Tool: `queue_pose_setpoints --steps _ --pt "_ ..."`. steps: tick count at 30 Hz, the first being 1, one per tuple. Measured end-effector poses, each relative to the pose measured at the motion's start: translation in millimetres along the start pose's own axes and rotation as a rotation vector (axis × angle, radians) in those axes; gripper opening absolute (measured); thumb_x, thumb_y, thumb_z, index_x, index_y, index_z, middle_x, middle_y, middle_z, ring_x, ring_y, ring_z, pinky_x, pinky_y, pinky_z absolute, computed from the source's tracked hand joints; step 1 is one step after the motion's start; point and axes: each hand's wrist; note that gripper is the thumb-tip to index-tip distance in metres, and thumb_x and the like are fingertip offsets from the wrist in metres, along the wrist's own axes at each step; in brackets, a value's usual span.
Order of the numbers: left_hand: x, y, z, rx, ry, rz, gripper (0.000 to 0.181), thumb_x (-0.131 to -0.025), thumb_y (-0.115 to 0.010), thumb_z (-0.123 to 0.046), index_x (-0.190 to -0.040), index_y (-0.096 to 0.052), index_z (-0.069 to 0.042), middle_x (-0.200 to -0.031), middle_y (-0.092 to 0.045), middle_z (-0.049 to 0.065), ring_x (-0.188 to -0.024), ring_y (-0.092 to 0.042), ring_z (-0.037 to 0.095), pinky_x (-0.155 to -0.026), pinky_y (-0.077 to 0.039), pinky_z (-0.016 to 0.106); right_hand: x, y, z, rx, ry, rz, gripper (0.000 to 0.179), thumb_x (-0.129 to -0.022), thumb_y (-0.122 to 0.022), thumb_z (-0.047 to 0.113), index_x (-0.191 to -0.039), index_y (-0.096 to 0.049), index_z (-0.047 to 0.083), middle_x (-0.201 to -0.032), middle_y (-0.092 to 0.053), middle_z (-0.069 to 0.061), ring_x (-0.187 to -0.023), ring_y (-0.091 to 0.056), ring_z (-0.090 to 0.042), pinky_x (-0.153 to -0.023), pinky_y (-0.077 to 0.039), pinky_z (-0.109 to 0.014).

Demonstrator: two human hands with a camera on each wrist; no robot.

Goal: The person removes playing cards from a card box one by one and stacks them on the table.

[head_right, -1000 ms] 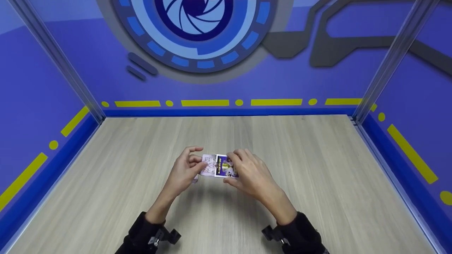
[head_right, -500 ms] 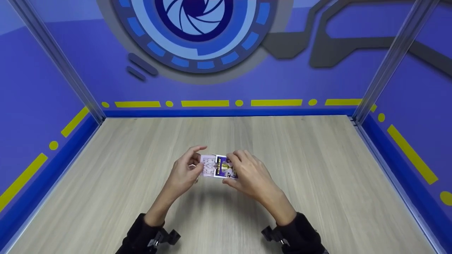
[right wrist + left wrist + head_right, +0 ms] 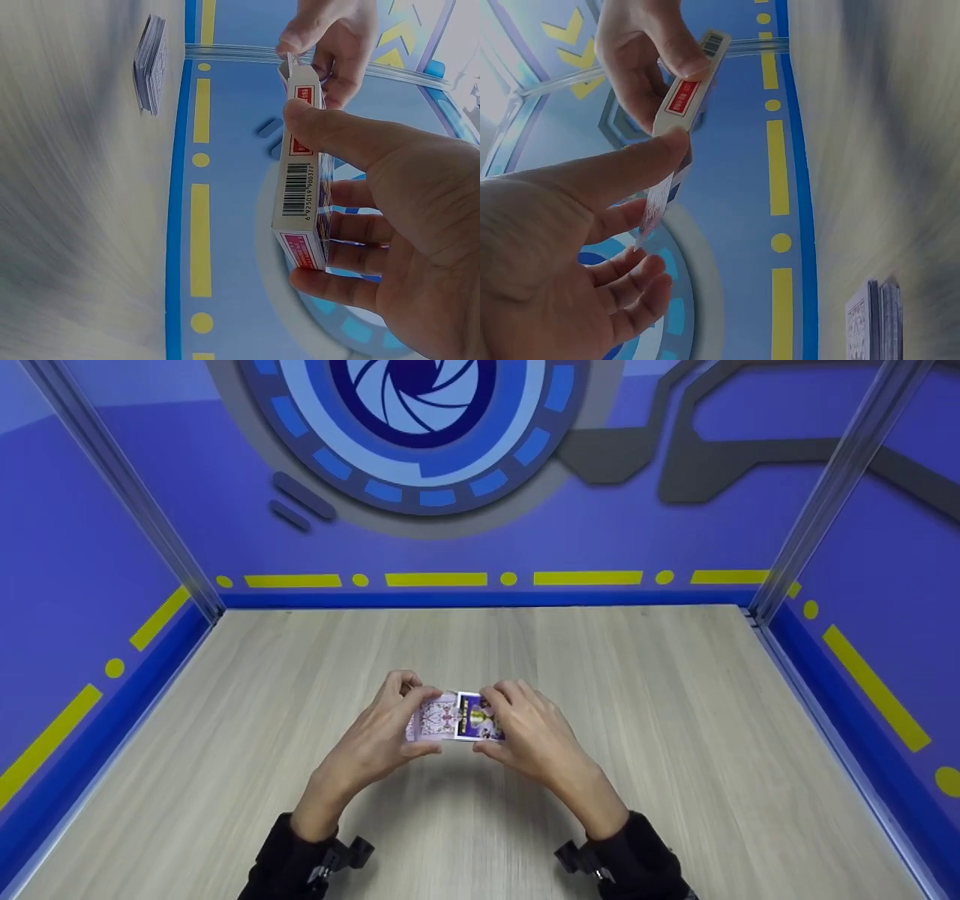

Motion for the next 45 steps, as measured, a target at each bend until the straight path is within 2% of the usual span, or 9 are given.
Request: queue_pose_setpoints --steps 5,9,14,19,23,27,32,38,45 --pt "-2.7 -4.4 -0.9 -0.107 -0.055 -0.04 0.065 -0.079 -0.09 -0.032 -0.132 -0.061 -0.01 -0.125 -0.05 0.006 -0.114 -0.052 0.02 -0.099 -0.048 0.034 0.7 0.2 -0.4 -0.003 -0.007 0.005 0.073 -0.078 -0.091 0.042 -0.135 -0.063 0.005 -0.125 -0.062 -0.011 -0.11 -0.06 -0.026 -0.08 -0.057 -0.045" --pt "-3.7 -6.9 0.3 -0.166 -0.057 -0.01 0.066 -0.082 -0.088 -0.033 -0.139 -0.061 -0.013 -0.122 -0.054 0.004 -0.111 -0.052 0.018 -0.098 -0.048 0.035 0.5 -0.1 -0.7 -0.007 -0.009 0.011 0.074 -0.078 -0.09 0.042 -0.135 -0.062 0.005 -0.125 -0.062 -0.012 -0.11 -0.06 -0.026 -0.08 -0.056 -0.044" --pt "-3.0 -4.2 2.5 -0.181 -0.046 0.02 0.066 -0.086 -0.085 -0.032 -0.144 -0.059 -0.014 -0.126 -0.054 0.005 -0.114 -0.052 0.019 -0.1 -0.047 0.036 -0.1 1.1 -0.6 -0.014 -0.024 0.026 0.072 -0.08 -0.089 0.043 -0.136 -0.062 0.005 -0.126 -0.062 -0.012 -0.109 -0.06 -0.025 -0.081 -0.056 -0.043" --pt "0.8 8.8 10.2 -0.166 -0.022 0.009 0.066 -0.086 -0.085 -0.025 -0.144 -0.058 -0.012 -0.131 -0.054 0.008 -0.12 -0.052 0.023 -0.105 -0.045 0.039 -0.5 2.5 -1.6 -0.021 -0.04 0.028 0.072 -0.08 -0.089 0.042 -0.136 -0.062 0.005 -0.127 -0.061 -0.013 -0.109 -0.06 -0.026 -0.084 -0.056 -0.045" --pt "4.8 21.6 20.8 -0.132 0.011 -0.023 0.067 -0.083 -0.085 -0.016 -0.143 -0.057 -0.009 -0.133 -0.054 0.012 -0.124 -0.051 0.027 -0.107 -0.044 0.043 -1.1 2.5 -3.5 -0.028 -0.043 0.02 0.071 -0.079 -0.091 0.039 -0.134 -0.062 0.005 -0.125 -0.061 -0.012 -0.109 -0.06 -0.026 -0.084 -0.055 -0.045" --pt "8.6 32.4 31.6 -0.111 0.069 -0.051 0.067 -0.082 -0.084 -0.009 -0.143 -0.057 -0.006 -0.135 -0.054 0.015 -0.128 -0.05 0.031 -0.106 -0.044 0.047 -0.7 2.1 -5.0 -0.034 -0.044 0.019 0.069 -0.08 -0.09 0.037 -0.133 -0.062 0.004 -0.125 -0.061 -0.013 -0.109 -0.06 -0.027 -0.085 -0.055 -0.045" --pt "10.2 38.7 41.9 -0.082 0.132 -0.057 0.066 -0.082 -0.083 -0.004 -0.143 -0.058 -0.002 -0.136 -0.054 0.018 -0.129 -0.05 0.033 -0.104 -0.045 0.05 0.1 2.0 -5.9 -0.038 -0.046 0.018 0.068 -0.081 -0.09 0.036 -0.134 -0.062 0.004 -0.126 -0.061 -0.013 -0.11 -0.06 -0.028 -0.086 -0.055 -0.046" --pt "10.8 35.5 51.2 -0.049 0.232 0.017 0.066 -0.084 -0.081 -0.005 -0.145 -0.056 0.0 -0.137 -0.054 0.018 -0.129 -0.05 0.034 -0.105 -0.044 0.051 0.6 2.1 -5.7 -0.033 -0.048 0.021 0.069 -0.081 -0.09 0.036 -0.135 -0.061 0.004 -0.126 -0.061 -0.013 -0.109 -0.06 -0.027 -0.084 -0.055 -0.046" --pt "9.7 16.4 68.5 -0.034 0.311 0.115 0.062 -0.085 -0.076 -0.002 -0.143 -0.057 0.003 -0.134 -0.057 0.02 -0.126 -0.053 0.036 -0.106 -0.044 0.051 0.0 3.0 -4.2 -0.034 -0.055 0.027 0.069 -0.081 -0.09 0.035 -0.135 -0.061 0.004 -0.127 -0.061 -0.013 -0.111 -0.06 -0.028 -0.085 -0.055 -0.046"
Point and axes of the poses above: each hand's wrist, its own x-axis away from the middle knuckle, its own y-axis out of the back of the hand, z = x × y
